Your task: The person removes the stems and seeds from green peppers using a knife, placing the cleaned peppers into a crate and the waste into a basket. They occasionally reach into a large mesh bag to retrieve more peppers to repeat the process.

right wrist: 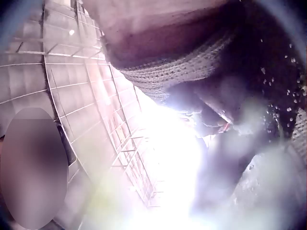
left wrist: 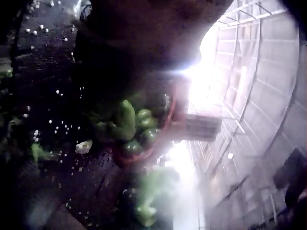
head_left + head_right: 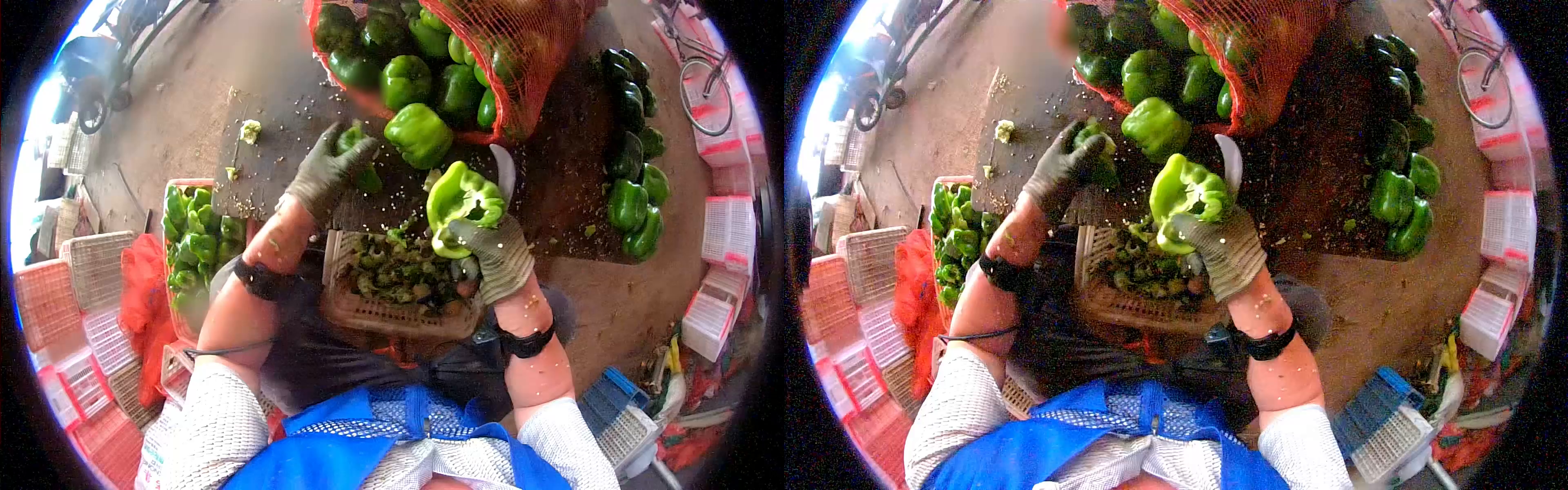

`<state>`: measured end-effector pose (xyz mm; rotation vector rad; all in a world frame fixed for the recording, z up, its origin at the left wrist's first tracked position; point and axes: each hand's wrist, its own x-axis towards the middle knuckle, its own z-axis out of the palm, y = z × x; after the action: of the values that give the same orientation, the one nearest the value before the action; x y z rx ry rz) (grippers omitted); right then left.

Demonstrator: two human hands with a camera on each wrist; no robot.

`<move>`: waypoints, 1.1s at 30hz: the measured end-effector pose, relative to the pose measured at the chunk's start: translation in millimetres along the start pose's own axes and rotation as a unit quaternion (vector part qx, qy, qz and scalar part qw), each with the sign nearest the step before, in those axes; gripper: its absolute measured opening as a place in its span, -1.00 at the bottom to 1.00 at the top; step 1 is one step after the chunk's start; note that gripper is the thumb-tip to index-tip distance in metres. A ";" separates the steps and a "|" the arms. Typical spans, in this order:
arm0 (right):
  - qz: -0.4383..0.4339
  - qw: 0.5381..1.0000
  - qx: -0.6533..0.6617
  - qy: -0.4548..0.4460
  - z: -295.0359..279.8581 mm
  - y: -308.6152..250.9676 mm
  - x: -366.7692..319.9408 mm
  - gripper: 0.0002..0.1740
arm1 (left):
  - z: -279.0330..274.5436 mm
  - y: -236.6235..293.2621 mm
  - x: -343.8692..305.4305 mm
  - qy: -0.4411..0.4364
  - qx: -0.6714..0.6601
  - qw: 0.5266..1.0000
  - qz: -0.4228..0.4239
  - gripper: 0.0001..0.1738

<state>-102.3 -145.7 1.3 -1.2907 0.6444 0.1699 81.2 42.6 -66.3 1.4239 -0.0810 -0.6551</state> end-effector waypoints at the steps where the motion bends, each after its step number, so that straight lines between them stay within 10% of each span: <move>1: -0.058 0.997 -0.033 0.026 3.6 6.2 4.0 -0.57 | 13.8 3.6 -10.1 0.063 0.064 0.993 0.079 -0.44; 4: -0.091 0.977 -0.181 0.060 3.5 23.9 13.7 -0.53 | 46.4 48.6 -54.4 -0.045 0.077 0.975 0.206 -0.23; 7: -0.108 0.966 -0.236 0.019 8.7 16.9 17.2 -0.51 | 72.5 47.3 -85.7 -0.167 0.087 0.975 0.118 -0.02; 9: -0.130 0.985 -0.112 -0.019 5.4 51.5 28.4 -0.52 | 76.5 13.7 -86.2 -0.110 0.367 0.900 0.208 0.22; 11: -0.080 0.971 0.209 -0.080 27.7 47.7 5.0 -0.52 | 79.9 30.4 -101.1 -0.075 0.297 0.936 0.173 0.28; 13: 0.047 0.904 0.403 -0.133 36.7 50.8 -11.9 -0.52 | 76.7 37.3 -107.2 -0.027 0.272 0.926 0.260 -0.21; 14: -0.057 0.992 -0.046 -0.099 51.6 31.3 -31.5 -0.51 | 69.6 34.8 -113.9 -0.019 0.230 0.940 0.252 -0.25; 15: -0.187 0.858 -0.476 -0.053 63.7 16.1 -47.2 -0.48 | 63.0 32.3 -120.6 -0.010 0.186 0.951 0.246 -0.30; 17: -0.204 0.918 -0.330 -0.087 66.0 30.2 -48.7 -0.44 | 46.4 36.5 -146.9 0.096 0.174 0.944 0.263 -0.18; 20: -0.208 0.939 -0.251 -0.110 128.5 -2.1 -95.2 -0.43 | -11.7 70.5 -189.5 0.055 -0.171 0.982 0.064 -0.33; 23: -0.124 0.967 -0.131 -0.179 160.6 -27.8 -131.8 -0.42 | -99.8 43.0 -227.0 0.169 -0.176 0.956 0.163 -0.42; 27: -0.117 0.978 -0.110 -0.134 168.8 -17.0 -135.2 -0.33 | -210.5 -29.7 -290.2 0.354 0.055 0.921 0.151 -0.38; 28: -0.109 0.978 -0.118 -0.131 160.9 -11.0 -130.4 -0.38 | -224.5 -46.8 -308.6 0.442 0.287 0.835 0.160 -0.31; 33: -0.031 0.983 -0.134 -0.122 155.3 12.0 -120.4 -0.42 | -279.9 -142.8 -315.6 0.337 0.607 0.718 0.060 -0.30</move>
<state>-151.7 29.8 75.6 -1.5183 0.3793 0.3665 -111.4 436.4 -145.0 2.8361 -0.0145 0.1976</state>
